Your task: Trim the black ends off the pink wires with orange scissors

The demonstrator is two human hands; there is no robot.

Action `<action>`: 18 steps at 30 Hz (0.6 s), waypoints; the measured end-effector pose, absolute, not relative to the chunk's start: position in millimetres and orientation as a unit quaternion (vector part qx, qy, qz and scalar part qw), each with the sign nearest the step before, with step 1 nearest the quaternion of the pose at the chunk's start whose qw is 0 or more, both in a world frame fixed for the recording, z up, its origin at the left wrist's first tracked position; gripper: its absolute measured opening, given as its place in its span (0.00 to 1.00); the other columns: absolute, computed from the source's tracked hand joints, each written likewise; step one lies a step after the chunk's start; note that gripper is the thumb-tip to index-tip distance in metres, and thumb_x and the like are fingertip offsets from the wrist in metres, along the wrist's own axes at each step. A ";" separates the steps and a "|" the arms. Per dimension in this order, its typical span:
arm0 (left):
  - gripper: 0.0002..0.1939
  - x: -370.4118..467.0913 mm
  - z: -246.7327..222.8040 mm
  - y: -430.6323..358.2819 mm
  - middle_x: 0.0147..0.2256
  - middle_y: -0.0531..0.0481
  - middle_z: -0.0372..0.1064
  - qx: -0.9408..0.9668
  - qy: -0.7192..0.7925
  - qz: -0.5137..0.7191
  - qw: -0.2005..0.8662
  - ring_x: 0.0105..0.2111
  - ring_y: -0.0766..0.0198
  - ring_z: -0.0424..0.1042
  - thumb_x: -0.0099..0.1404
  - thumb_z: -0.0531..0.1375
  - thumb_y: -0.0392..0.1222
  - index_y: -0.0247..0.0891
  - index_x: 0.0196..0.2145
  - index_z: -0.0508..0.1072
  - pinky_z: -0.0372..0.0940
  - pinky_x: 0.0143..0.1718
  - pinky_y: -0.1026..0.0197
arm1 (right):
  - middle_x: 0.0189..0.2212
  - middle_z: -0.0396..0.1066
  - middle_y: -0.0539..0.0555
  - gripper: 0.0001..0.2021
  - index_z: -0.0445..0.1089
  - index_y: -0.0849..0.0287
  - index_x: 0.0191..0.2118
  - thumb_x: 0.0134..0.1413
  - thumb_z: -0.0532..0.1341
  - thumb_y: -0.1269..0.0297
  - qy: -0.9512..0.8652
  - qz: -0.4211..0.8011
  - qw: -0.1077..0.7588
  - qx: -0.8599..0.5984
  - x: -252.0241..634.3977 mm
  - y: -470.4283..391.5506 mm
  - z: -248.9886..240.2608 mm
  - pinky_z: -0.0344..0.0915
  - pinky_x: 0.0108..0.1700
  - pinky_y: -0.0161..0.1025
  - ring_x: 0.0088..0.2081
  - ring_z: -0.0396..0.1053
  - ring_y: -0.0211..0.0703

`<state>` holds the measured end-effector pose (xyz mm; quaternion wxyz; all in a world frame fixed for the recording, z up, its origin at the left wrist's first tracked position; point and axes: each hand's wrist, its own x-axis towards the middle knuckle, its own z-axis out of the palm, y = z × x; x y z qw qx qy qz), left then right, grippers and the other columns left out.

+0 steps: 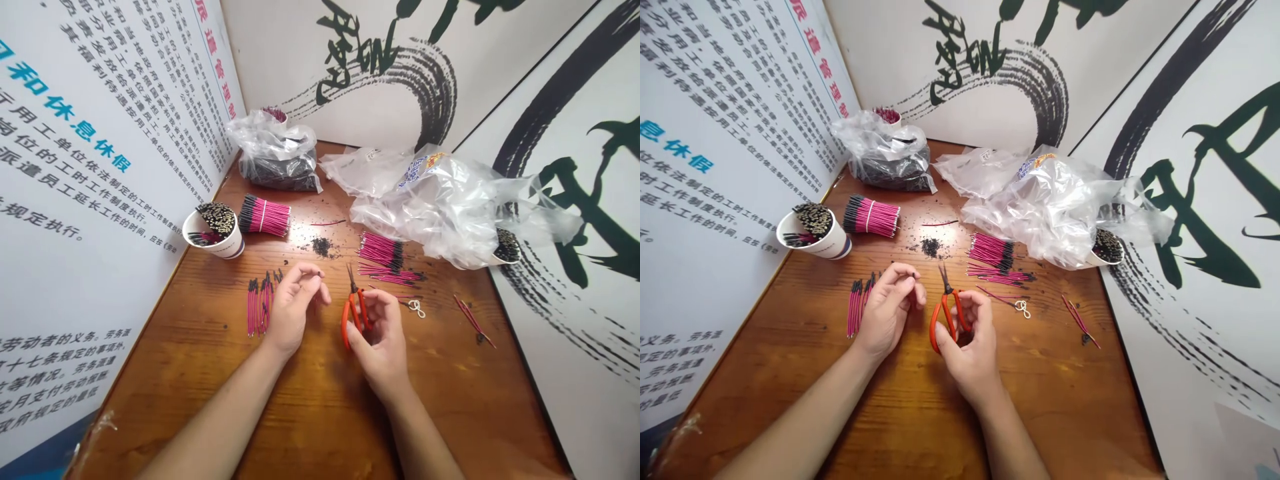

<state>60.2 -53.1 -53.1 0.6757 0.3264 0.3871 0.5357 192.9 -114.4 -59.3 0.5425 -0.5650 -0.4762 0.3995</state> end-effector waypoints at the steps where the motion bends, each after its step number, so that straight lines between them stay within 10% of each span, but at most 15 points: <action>1: 0.08 60.1 -52.9 -53.6 0.22 0.54 0.68 0.329 0.384 0.538 0.675 0.24 0.70 0.66 0.63 0.60 0.43 0.37 0.35 0.67 0.58 0.24 0.69 | 0.41 0.64 0.50 0.20 0.61 0.50 0.50 0.52 0.65 0.68 -0.458 0.417 0.552 -0.558 193.1 -114.2 -58.0 0.67 0.41 0.34 0.40 0.66 0.37; 7: 0.09 60.1 -49.4 -51.5 0.28 0.53 0.70 0.234 0.327 0.534 0.743 0.29 0.67 0.72 0.60 0.64 0.41 0.38 0.35 0.67 0.62 0.24 0.69 | 0.41 0.60 0.50 0.23 0.60 0.46 0.54 0.53 0.65 0.57 -0.290 0.603 0.610 -0.424 194.2 -112.5 -44.9 0.59 0.18 0.26 0.30 0.63 0.34; 18: 0.12 53.8 -44.3 -48.9 0.31 0.56 0.64 0.107 0.254 0.485 0.830 0.24 0.75 0.61 0.55 0.68 0.37 0.36 0.30 0.67 0.54 0.21 0.71 | 0.43 0.71 0.58 0.18 0.70 0.57 0.50 0.53 0.58 0.65 -0.087 0.761 0.569 -0.297 207.9 -108.5 -34.3 0.56 0.12 0.21 0.29 0.66 0.34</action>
